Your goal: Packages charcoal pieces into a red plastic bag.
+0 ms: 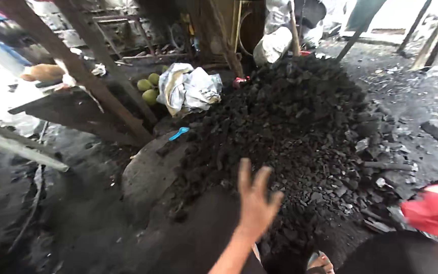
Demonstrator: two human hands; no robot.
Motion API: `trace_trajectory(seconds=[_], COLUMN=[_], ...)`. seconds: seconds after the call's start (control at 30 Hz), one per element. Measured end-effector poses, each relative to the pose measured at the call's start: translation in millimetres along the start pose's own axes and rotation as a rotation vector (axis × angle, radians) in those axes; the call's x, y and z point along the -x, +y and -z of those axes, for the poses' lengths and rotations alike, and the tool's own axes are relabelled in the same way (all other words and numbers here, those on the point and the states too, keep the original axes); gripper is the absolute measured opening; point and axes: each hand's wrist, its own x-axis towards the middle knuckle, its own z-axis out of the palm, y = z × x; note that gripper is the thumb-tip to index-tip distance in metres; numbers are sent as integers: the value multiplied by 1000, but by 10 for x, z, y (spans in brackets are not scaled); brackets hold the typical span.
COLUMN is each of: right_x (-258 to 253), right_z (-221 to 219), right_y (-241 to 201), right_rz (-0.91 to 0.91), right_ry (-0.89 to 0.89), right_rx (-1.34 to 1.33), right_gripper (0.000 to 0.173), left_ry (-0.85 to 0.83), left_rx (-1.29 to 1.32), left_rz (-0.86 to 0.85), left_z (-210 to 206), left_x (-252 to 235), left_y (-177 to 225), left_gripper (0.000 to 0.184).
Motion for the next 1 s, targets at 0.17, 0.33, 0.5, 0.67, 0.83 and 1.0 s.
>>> trace_trajectory(seconds=[0.17,0.33,0.5,0.67,0.83,1.0], right_x=[603,725,875,809,740,701], right_z=[-1034,-1220,-1270,-1238,-1304,-1249], right_y=[-565,-545,-406,-398,-398,-271], right_rz=[114,-87,-119,-124,-298,-396], right_ry=[-582,-772,-896,-595,-644,-859], right_rx=[-209,-450,-336,-469,-444,-422], right_gripper=[24,38,73,9,27,20], left_ry=[-334,-482,-468,-264,-321,-735], left_rx=[237,128,349,708,894,890], left_rz=[-312,3,527,784,886,744], left_z=[-758,-525,-335,-340,-330,-80], left_x=[171,84,-75,-113,-52,-74], left_y=[564,330,235,204,191,-171], left_gripper=[73,65,37,21,29,116])
